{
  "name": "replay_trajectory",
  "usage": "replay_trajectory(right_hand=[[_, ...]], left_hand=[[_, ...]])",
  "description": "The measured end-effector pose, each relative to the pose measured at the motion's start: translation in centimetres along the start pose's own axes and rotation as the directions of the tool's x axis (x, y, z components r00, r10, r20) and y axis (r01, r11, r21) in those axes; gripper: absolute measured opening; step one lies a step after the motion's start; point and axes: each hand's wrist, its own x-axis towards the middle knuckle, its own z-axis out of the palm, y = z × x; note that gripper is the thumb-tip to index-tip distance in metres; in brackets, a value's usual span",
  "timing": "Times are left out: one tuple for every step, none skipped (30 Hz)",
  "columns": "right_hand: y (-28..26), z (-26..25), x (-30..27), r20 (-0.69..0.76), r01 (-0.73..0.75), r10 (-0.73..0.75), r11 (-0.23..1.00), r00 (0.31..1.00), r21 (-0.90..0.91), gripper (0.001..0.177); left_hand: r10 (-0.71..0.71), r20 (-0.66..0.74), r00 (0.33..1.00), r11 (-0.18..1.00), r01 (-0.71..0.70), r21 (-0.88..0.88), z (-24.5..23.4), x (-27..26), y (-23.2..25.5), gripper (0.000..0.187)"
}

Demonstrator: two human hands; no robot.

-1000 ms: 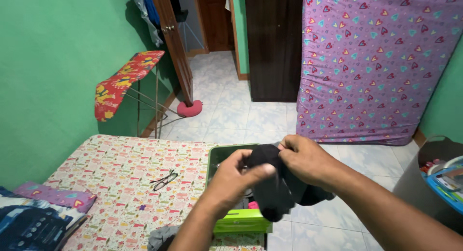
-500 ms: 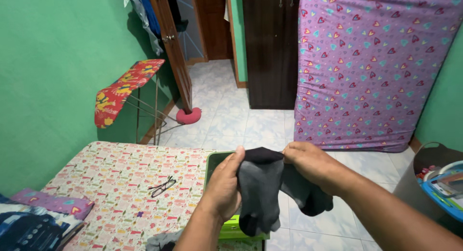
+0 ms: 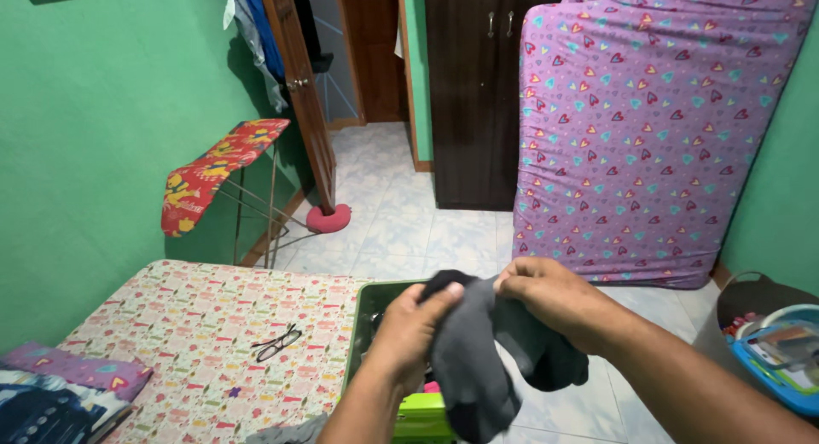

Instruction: The person sorts various pairs of socks and items of clothing from a bed and a cardboard box into a green plastic bin by hand.

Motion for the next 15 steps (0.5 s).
replay_trajectory(right_hand=[[-0.2, -0.3, -0.2, -0.049, 0.015, -0.015, 1.000, 0.999, -0.006, 0.017], [-0.4, -0.6, -0.4, -0.098, 0.029, -0.030, 0.999, 0.995, -0.013, 0.019], [-0.7, -0.9, -0.5, -0.147, 0.044, -0.046, 0.999, 0.988, -0.020, 0.025], [-1.2, -1.4, -0.7, -0.122, 0.128, -0.119, 0.989, 0.985, 0.069, 0.030], [-1.6, -1.9, -0.9, -0.102, 0.209, -0.194, 0.965, 0.976, 0.159, 0.037], [-2.1, -2.3, -1.2, -0.089, 0.282, -0.268, 0.926, 0.959, 0.250, 0.045], [-2.7, -2.8, -1.5, -0.034, 0.267, -0.273, 0.894, 0.961, 0.359, 0.048], [-3.2, -3.5, -1.9, 0.020, 0.241, -0.282, 0.853, 0.959, 0.462, 0.051], [-3.7, -4.0, -2.4, 0.074, 0.206, -0.296, 0.803, 0.952, 0.559, 0.054], [-3.8, -4.1, -2.8, 0.113, 0.175, -0.287, 0.804, 0.951, 0.568, 0.053], [-3.9, -4.2, -3.0, 0.152, 0.143, -0.278, 0.804, 0.948, 0.577, 0.052], [-3.8, -4.5, -3.1, 0.190, 0.112, -0.269, 0.805, 0.944, 0.583, 0.052], [-3.4, -4.5, -3.0, 0.205, 0.077, -0.230, 0.823, 0.952, 0.563, 0.049], [-2.7, -4.4, -2.9, 0.218, 0.043, -0.189, 0.839, 0.958, 0.542, 0.047], [-1.8, -4.3, -2.6, 0.230, 0.007, -0.148, 0.854, 0.962, 0.520, 0.045]], left_hand=[[-0.022, -0.028, 0.999, 0.999, 0.021, -0.044, -0.2, 0.5, -0.2, 0.034], [-0.008, -0.039, 0.999, 0.995, 0.004, -0.100, -0.6, 0.9, -0.3, 0.034], [0.005, -0.051, 0.999, 0.988, -0.012, -0.155, -1.0, 1.2, -0.5, 0.033], [0.018, -0.063, 0.998, 0.977, -0.030, -0.210, -1.2, 1.5, -0.5, 0.032], [0.011, -0.062, 0.998, 0.974, -0.025, -0.224, -1.3, 1.7, -0.6, 0.032], [0.003, -0.063, 0.998, 0.971, -0.018, -0.239, -1.3, 1.7, -0.7, 0.032], [-0.005, -0.063, 0.998, 0.967, -0.012, -0.254, -1.2, 1.7, -0.8, 0.033], [-0.018, -0.064, 0.998, 0.971, 0.002, -0.241, -0.8, 1.7, -0.9, 0.033], [-0.031, -0.066, 0.997, 0.974, 0.015, -0.228, -0.5, 1.7, -1.0, 0.033], [-0.043, -0.070, 0.997, 0.977, 0.028, -0.213, -0.2, 1.7, -0.8, 0.033], [-0.028, -0.017, 0.999, 0.968, 0.023, -0.250, 0.4, 1.8, -0.8, 0.033], [-0.010, 0.037, 0.999, 0.958, 0.020, -0.287, 1.1, 1.9, -1.0, 0.033], [0.009, 0.090, 0.996, 0.946, 0.021, -0.324, 1.7, 2.1, -1.0, 0.034], [-0.014, 0.117, 0.993, 0.934, 0.055, -0.354, 2.4, 2.3, -1.0, 0.035], [-0.036, 0.145, 0.989, 0.919, 0.090, -0.384, 3.0, 2.5, -0.8, 0.037]])
